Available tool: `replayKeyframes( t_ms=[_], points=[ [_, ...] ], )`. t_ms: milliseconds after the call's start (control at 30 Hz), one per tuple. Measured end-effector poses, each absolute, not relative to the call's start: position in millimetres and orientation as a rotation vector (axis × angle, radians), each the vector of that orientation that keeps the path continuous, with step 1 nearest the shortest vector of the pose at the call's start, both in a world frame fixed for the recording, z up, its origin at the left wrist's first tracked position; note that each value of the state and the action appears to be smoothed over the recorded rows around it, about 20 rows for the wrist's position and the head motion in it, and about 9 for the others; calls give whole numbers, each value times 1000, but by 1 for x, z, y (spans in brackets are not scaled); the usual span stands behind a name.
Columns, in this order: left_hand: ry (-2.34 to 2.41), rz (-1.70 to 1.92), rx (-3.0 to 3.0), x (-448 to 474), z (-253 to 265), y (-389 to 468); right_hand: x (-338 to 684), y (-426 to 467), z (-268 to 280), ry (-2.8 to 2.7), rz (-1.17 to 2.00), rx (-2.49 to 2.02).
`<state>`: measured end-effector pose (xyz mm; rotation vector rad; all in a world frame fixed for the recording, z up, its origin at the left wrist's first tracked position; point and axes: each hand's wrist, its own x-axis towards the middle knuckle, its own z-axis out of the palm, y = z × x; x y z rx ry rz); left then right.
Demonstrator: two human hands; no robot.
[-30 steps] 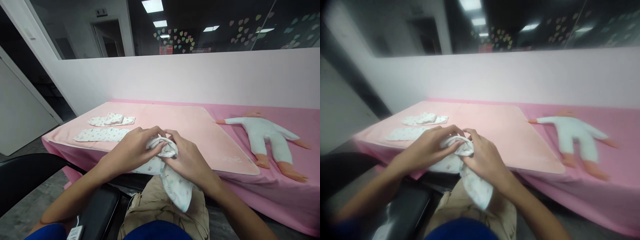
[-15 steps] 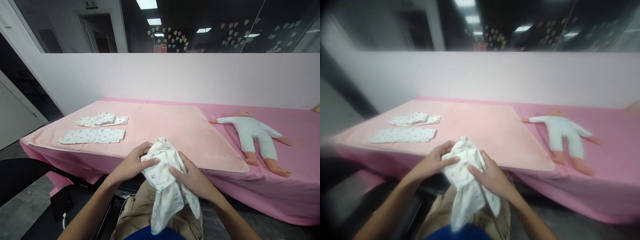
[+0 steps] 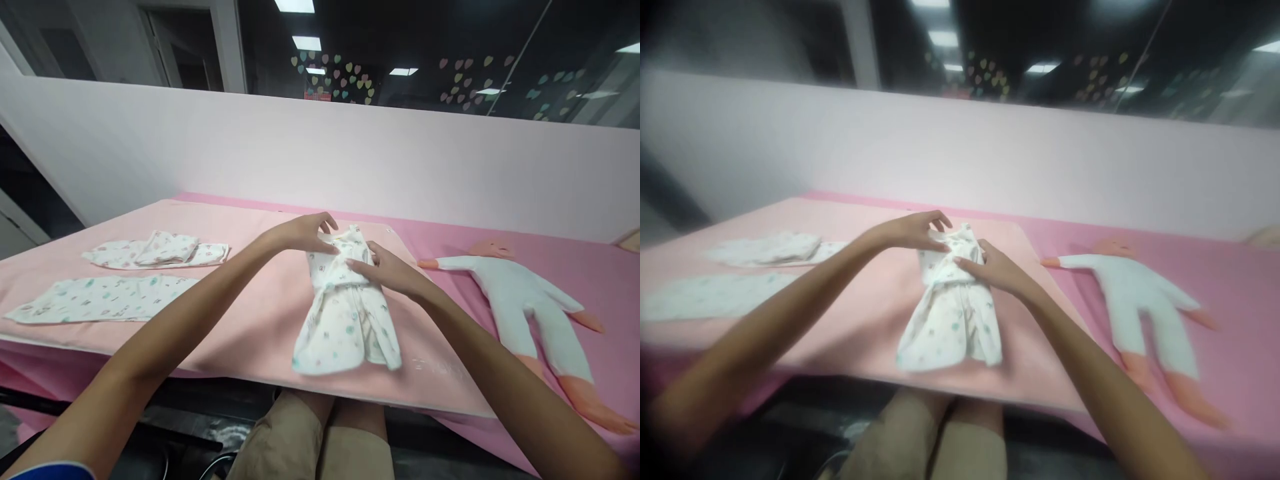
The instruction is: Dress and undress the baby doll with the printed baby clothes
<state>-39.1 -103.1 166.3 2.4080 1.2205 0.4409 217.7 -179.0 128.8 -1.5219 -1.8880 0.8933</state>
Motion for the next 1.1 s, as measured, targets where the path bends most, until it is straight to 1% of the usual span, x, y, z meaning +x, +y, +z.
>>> replayKeyframes(
  t_ms=[67, 133, 233, 333, 467, 633, 867, 1000, 1100],
  points=[
    [1479, 546, 2511, -20, 133, -71, 236, -142, 106, -1814, 659, -1811],
    [1507, 605, 2581, -6, 89, -58, 251, -122, 75, -1743, 408, -1919],
    [1273, 620, 2609, 4, 24, -60, 260, -117, 29, -1772, 354, -1782],
    [1189, 615, 2624, 11, -10, -64, 256, -124, -2, -1878, 396, -1573],
    [1233, 564, 2746, 24, -8, -54, 253, -126, -17, -1913, 438, -1473],
    [1100, 377, 2972, 46, 9, -40, 260, -124, -15, -1801, 582, -1519],
    [1090, 242, 3017, 64, 16, -27, 264, -124, -12, -1742, 680, -1555],
    [1200, 312, 2866, 56, 29, -23, 265, -125, -11, -1755, 668, -1552],
    [1410, 545, 2630, 23, 44, -20, 266, -126, -11, -1770, 655, -1555]
  ],
)
